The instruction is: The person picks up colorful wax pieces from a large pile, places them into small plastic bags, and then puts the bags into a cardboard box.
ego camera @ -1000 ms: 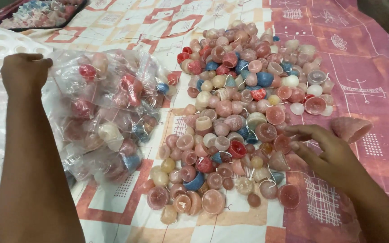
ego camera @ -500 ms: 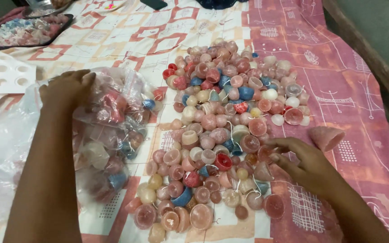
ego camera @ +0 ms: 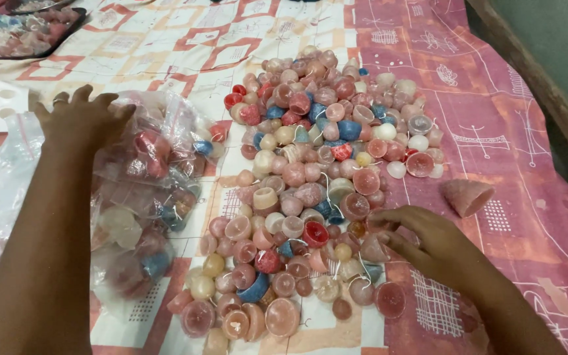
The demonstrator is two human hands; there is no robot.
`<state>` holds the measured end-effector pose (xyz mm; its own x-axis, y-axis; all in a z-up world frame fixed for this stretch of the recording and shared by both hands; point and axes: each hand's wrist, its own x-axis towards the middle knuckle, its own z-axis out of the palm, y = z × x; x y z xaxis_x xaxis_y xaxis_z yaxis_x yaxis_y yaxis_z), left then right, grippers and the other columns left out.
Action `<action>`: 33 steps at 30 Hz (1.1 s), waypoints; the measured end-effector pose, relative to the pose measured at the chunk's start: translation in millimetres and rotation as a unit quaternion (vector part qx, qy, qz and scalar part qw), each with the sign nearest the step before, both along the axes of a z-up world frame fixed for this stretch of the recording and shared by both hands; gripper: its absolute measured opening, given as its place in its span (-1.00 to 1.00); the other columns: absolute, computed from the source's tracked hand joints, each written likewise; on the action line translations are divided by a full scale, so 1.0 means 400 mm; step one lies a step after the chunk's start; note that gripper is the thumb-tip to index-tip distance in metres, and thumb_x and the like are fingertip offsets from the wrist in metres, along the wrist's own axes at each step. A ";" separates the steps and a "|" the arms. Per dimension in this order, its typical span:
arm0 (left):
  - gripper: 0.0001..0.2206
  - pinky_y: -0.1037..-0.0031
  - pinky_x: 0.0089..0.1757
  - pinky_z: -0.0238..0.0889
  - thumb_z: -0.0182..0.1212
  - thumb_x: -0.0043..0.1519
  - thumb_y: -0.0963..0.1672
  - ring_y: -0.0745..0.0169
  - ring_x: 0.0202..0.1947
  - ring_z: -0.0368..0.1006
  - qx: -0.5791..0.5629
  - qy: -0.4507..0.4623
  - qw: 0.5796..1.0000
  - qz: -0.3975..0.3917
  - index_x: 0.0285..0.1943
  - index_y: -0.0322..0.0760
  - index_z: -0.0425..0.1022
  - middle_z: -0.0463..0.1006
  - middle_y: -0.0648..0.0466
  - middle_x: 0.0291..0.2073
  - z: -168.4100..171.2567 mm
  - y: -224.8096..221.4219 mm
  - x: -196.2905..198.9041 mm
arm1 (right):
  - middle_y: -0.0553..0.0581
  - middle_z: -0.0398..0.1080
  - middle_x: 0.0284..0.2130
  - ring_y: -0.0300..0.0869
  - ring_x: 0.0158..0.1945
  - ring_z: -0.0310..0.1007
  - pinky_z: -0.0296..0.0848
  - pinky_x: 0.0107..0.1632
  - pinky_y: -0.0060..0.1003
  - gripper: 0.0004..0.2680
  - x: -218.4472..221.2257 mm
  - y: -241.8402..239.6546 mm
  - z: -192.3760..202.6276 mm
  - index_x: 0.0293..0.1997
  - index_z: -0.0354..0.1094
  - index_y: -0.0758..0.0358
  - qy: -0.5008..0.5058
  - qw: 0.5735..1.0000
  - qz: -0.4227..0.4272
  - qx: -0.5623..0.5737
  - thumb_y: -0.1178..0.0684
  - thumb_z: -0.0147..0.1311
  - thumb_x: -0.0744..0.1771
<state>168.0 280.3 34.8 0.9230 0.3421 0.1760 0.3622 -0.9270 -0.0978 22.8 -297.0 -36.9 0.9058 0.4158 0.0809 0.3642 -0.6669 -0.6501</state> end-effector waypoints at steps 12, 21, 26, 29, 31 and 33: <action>-0.44 -0.39 0.27 -0.18 -0.04 0.28 0.23 -0.26 0.41 0.18 -0.014 -0.016 1.000 -0.020 0.47 0.25 0.29 0.17 0.12 0.52 -0.020 -0.007 -0.026 | 0.01 0.58 -0.03 -0.17 -0.03 0.57 0.54 -0.01 -0.18 -0.64 0.000 0.007 0.007 0.19 0.46 -0.06 0.033 0.998 -0.031 -0.043 -0.26 0.06 0.31; -0.40 -0.45 0.23 -0.24 -0.16 0.33 0.25 -0.42 0.37 0.15 -0.006 0.040 0.999 0.026 0.45 0.07 0.33 0.23 -0.06 0.44 -0.008 -0.016 0.051 | 0.01 0.55 0.02 -0.17 -0.02 0.61 0.58 0.00 -0.16 -0.59 0.010 -0.008 -0.012 0.24 0.43 -0.11 0.055 0.995 -0.040 -0.074 -0.34 -0.01 0.31; -0.40 -0.41 0.30 -0.29 -0.17 0.36 0.26 -0.35 0.44 0.14 0.030 0.070 0.997 0.024 0.43 0.09 0.41 0.31 -0.07 0.44 -0.007 -0.045 0.081 | 0.00 0.52 0.08 -0.16 0.01 0.59 0.60 -0.02 -0.14 -0.58 0.007 -0.010 -0.015 0.26 0.41 -0.11 0.071 0.994 -0.053 -0.067 -0.34 -0.01 0.31; -0.42 -0.35 0.29 -0.30 -0.18 0.37 0.25 -0.32 0.43 0.10 0.074 0.025 0.996 -0.040 0.40 0.03 0.40 0.31 -0.08 0.40 -0.029 -0.113 0.141 | 0.02 0.56 0.03 -0.15 0.02 0.51 0.56 0.03 -0.14 -0.58 0.001 -0.008 -0.009 0.24 0.43 -0.10 0.069 0.995 -0.055 -0.052 -0.33 0.03 0.29; -0.41 -0.13 0.27 0.05 -0.10 0.36 0.24 -0.28 0.39 0.20 -0.008 0.017 0.994 -0.111 0.44 0.00 0.35 0.36 -0.15 0.37 -0.036 -0.217 0.187 | 0.01 0.55 0.05 -0.17 0.06 0.55 0.54 0.05 -0.15 -0.60 0.000 -0.009 -0.016 0.19 0.48 -0.09 0.063 0.993 -0.060 -0.079 -0.33 0.09 0.28; -0.41 -0.06 0.23 0.12 -0.03 0.33 0.22 -0.25 0.34 0.26 -0.084 0.007 0.989 -0.125 0.43 -0.06 0.34 0.38 -0.19 0.33 -0.100 -0.258 0.277 | 0.00 0.56 0.02 -0.17 0.04 0.53 0.52 0.06 -0.16 -0.61 -0.002 -0.016 -0.031 0.18 0.47 -0.08 0.058 0.993 -0.051 -0.085 -0.31 0.08 0.28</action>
<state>279.0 177.2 -5.0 0.9844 0.1265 0.1220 0.1197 -0.9909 0.0618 22.0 -303.4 -49.4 0.9433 0.3195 -0.0896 0.2183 -0.8009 -0.5576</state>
